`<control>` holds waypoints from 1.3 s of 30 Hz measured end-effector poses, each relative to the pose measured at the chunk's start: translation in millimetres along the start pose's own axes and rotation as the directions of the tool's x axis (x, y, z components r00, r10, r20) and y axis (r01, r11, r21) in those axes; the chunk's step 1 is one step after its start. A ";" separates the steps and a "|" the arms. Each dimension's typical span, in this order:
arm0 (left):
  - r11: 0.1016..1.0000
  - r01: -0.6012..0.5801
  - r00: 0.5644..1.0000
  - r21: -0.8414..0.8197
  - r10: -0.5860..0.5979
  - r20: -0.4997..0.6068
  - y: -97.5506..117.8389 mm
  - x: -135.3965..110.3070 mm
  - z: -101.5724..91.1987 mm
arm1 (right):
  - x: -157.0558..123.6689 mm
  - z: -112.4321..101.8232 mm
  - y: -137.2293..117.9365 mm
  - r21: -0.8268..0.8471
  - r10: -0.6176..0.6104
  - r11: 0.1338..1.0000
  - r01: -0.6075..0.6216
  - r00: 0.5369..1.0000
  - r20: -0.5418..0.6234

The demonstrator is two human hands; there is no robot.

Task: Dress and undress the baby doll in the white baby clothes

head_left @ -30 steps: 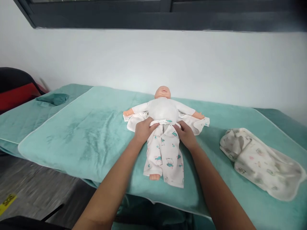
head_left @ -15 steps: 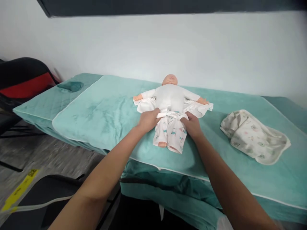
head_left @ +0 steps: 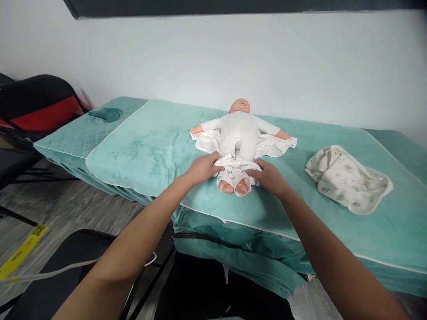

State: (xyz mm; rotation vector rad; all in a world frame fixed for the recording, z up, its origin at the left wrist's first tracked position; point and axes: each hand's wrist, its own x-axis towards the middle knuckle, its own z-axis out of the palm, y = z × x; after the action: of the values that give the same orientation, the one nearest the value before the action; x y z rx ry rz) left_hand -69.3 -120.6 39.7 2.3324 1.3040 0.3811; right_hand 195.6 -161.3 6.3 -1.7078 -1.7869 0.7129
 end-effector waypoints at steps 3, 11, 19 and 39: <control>0.997 -0.011 0.999 -0.073 0.014 0.043 5.2 -16.2 3.1 | -18.0 4.2 6.9 0.107 -0.051 0.993 0.043 0.996 0.076; 0.995 -0.082 0.997 0.065 0.081 0.009 40.1 -47.9 24.3 | -57.1 27.4 -9.8 -0.079 -0.097 0.993 0.092 0.993 -0.061; 0.855 0.147 0.989 -0.497 -0.138 0.055 57.2 -77.5 11.0 | -80.5 4.4 -16.5 0.547 0.017 0.818 -0.177 0.959 0.283; 0.985 -0.170 0.957 -0.032 0.173 0.233 103.3 -100.1 -117.3 | -66.6 -121.0 -141.4 -0.158 -0.362 0.868 0.470 0.818 0.446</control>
State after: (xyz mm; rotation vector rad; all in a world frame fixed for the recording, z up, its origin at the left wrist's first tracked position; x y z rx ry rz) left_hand -96.8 -225.5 190.4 2.4029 0.9900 0.1579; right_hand 184.9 -234.8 189.5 -1.2902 -2.5458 0.6867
